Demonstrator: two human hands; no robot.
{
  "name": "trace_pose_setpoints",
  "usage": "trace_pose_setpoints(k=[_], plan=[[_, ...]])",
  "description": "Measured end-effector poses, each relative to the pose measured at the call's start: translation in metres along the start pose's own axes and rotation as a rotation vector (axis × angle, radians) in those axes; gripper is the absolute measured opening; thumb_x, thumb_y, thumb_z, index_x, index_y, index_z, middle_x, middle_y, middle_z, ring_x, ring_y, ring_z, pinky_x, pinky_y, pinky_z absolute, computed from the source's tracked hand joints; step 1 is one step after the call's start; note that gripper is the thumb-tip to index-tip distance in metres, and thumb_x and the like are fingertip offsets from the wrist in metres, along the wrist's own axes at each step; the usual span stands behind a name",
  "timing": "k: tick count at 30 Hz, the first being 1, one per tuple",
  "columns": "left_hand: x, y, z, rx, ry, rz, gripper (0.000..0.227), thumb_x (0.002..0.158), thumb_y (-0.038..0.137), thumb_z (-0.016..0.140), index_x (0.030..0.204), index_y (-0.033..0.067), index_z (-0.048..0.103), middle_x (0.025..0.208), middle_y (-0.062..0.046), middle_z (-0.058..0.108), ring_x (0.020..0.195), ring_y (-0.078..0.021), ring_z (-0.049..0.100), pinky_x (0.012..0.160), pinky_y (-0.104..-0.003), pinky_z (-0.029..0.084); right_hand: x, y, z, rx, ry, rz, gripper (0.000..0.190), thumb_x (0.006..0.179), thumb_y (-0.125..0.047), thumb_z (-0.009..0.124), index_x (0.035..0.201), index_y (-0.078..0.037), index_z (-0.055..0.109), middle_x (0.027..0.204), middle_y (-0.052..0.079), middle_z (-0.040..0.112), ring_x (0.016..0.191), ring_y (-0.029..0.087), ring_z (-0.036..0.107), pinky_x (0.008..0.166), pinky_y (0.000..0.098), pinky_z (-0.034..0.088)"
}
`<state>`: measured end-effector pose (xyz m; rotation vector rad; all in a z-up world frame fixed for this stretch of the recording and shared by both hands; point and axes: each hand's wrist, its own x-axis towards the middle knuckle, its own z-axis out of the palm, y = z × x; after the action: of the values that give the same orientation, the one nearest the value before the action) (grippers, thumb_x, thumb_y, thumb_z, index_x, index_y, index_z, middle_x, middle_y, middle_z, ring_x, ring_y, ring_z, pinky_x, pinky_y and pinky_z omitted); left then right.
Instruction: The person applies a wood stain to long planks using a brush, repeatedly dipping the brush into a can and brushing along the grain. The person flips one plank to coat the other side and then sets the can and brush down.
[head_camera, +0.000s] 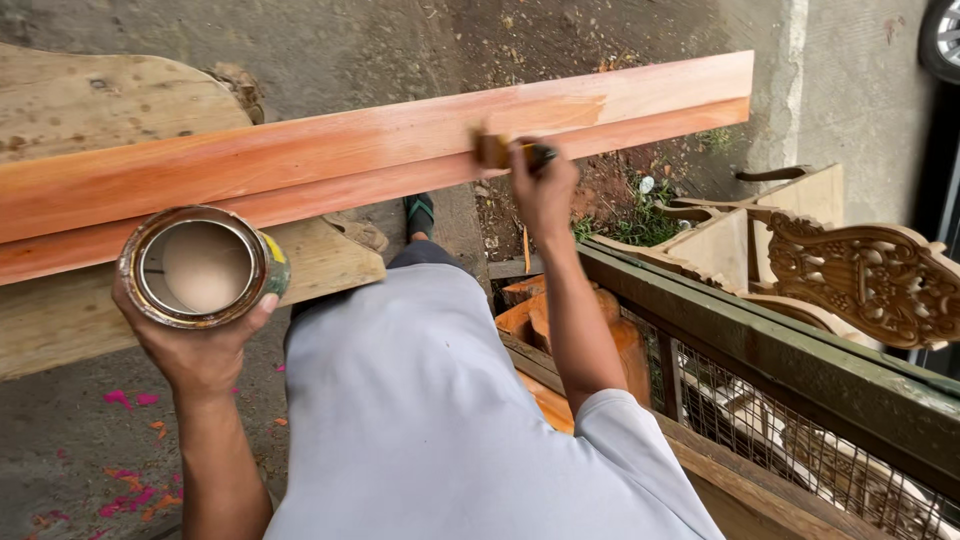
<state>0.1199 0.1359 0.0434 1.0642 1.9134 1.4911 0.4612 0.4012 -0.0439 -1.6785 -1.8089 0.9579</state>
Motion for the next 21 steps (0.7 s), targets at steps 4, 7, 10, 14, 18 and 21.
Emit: trace_pose_setpoints(k=[4,7,10,14,18,21], plan=[[0.0,0.001,0.001,0.039,0.003,0.004,0.103,0.083,0.027,0.097,0.155,0.0033,0.029,0.151,-0.015,0.049,0.136,-0.025,0.052,0.12,-0.041,0.044,0.033,0.032,-0.054,-0.122,0.283,-0.025,0.018,0.102,-0.015,0.065,0.102,0.003,0.07,0.08,0.011,0.073,0.057,0.012,0.066,0.049,0.0264,0.056],[0.003,0.005,0.006,0.022,-0.006,-0.011,0.105,0.082,0.03,0.098,0.156,0.0033,0.028,0.148,-0.014,0.049,0.137,-0.0247,0.052,0.121,-0.04,0.044,0.014,0.04,-0.033,-0.187,0.24,-0.226,0.019,0.104,-0.015,0.065,0.102,0.004,0.068,0.084,0.015,0.072,0.062,0.012,0.067,0.051,0.0241,0.059],[0.006,0.008,0.005,0.052,-0.036,-0.001,0.105,0.082,0.029,0.097,0.157,0.0032,0.028,0.147,-0.014,0.048,0.137,-0.0251,0.052,0.122,-0.04,0.044,-0.003,0.042,-0.019,-0.118,0.077,-0.267,0.018,0.104,-0.014,0.066,0.102,0.004,0.069,0.086,0.016,0.071,0.062,0.014,0.067,0.049,0.0242,0.058],[0.005,0.004,0.005,0.067,-0.033,0.004,0.105,0.082,0.029,0.098,0.157,0.0034,0.028,0.146,-0.013,0.048,0.136,-0.0247,0.052,0.121,-0.039,0.044,0.02,0.039,-0.062,-0.089,0.216,-0.04,0.016,0.104,-0.016,0.066,0.105,0.0,0.069,0.082,0.011,0.074,0.058,0.012,0.069,0.049,0.0245,0.058],[0.004,0.001,0.007,0.056,-0.014,-0.006,0.106,0.083,0.029,0.099,0.157,0.0037,0.028,0.147,-0.013,0.048,0.137,-0.0246,0.052,0.122,-0.04,0.044,0.015,0.016,-0.05,-0.165,0.147,-0.195,0.015,0.105,-0.015,0.067,0.104,-0.001,0.07,0.085,0.012,0.073,0.063,0.014,0.07,0.052,0.0265,0.058],[0.005,0.0,0.009,0.054,-0.024,-0.019,0.105,0.084,0.028,0.099,0.157,0.0039,0.027,0.147,-0.013,0.049,0.137,-0.0248,0.052,0.122,-0.04,0.044,-0.025,-0.008,0.017,-0.031,-0.094,-0.397,0.016,0.108,-0.019,0.067,0.11,-0.003,0.07,0.098,0.013,0.072,0.082,0.017,0.074,0.071,0.0291,0.064]])
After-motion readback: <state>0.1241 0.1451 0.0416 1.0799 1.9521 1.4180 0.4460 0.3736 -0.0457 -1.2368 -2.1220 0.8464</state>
